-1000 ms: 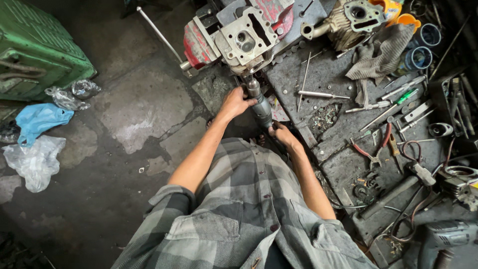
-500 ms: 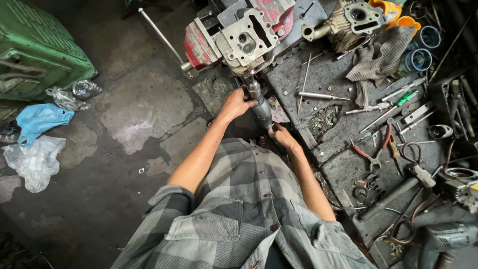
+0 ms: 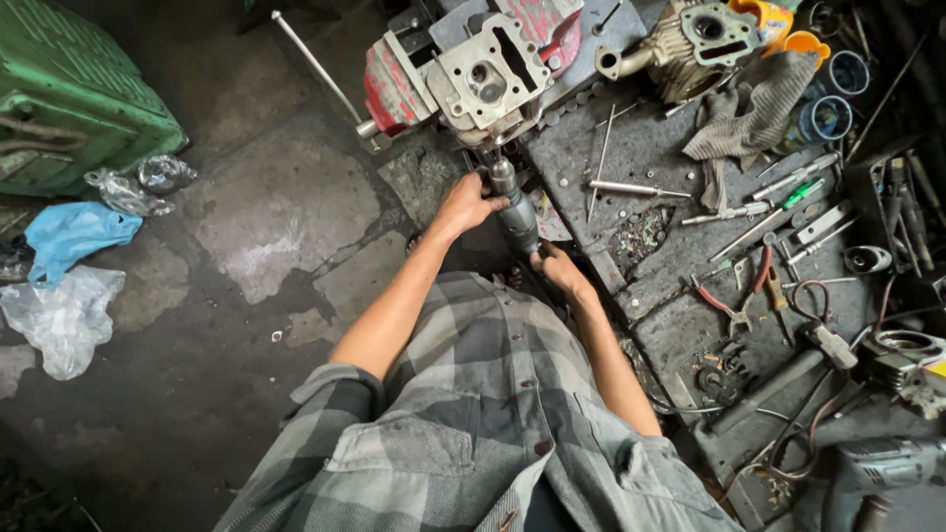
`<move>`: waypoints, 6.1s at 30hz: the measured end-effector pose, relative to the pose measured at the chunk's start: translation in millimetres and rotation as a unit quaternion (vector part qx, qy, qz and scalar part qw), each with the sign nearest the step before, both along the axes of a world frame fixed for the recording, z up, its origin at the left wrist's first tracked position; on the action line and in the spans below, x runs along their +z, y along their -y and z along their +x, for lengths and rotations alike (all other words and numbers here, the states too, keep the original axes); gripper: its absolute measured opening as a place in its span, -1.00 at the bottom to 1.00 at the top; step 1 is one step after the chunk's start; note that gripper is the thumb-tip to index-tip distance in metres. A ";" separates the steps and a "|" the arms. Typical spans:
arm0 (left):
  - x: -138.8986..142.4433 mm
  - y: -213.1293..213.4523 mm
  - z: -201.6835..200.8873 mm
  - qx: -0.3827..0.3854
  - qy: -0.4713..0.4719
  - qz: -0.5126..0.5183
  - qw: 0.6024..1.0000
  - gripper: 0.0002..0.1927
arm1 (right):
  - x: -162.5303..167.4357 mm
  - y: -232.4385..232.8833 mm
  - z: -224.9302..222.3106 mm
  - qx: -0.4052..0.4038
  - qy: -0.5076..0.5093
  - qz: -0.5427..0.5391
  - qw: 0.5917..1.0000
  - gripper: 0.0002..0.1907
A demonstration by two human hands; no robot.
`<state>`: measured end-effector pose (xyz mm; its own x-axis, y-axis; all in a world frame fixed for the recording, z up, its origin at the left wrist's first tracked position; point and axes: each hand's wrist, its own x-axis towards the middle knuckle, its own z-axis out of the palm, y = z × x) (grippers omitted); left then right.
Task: The person cleans a small-engine cylinder head clamped in a bench vise, wiping it with a cloth and handling small valve parts by hand. They then pick up a power die grinder and work on the clamped cylinder head with both hands for the rest of the clip.
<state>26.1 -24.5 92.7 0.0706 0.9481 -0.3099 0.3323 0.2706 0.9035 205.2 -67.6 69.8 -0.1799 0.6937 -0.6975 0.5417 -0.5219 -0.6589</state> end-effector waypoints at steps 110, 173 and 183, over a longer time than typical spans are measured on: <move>-14.7 3.3 -0.8 0.017 -0.054 -0.035 0.998 -0.35 | -14.6 -0.9 5.0 -0.006 -0.017 -0.022 1.000 -0.31; -14.4 -9.4 7.4 0.017 -0.061 -0.056 0.996 -0.45 | -16.5 -9.1 7.2 -0.011 -0.064 -0.032 0.997 -0.54; -21.1 -7.2 10.8 -0.014 0.256 -0.044 0.966 -0.50 | -22.5 -1.9 5.3 -0.009 -0.077 0.000 0.997 -0.48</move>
<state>37.0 -17.3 71.7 0.2615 0.9151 -0.3069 -0.1429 0.3512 0.9253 210.5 -65.7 47.3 -0.2724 0.6977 -0.6626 0.4236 -0.5313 -0.7337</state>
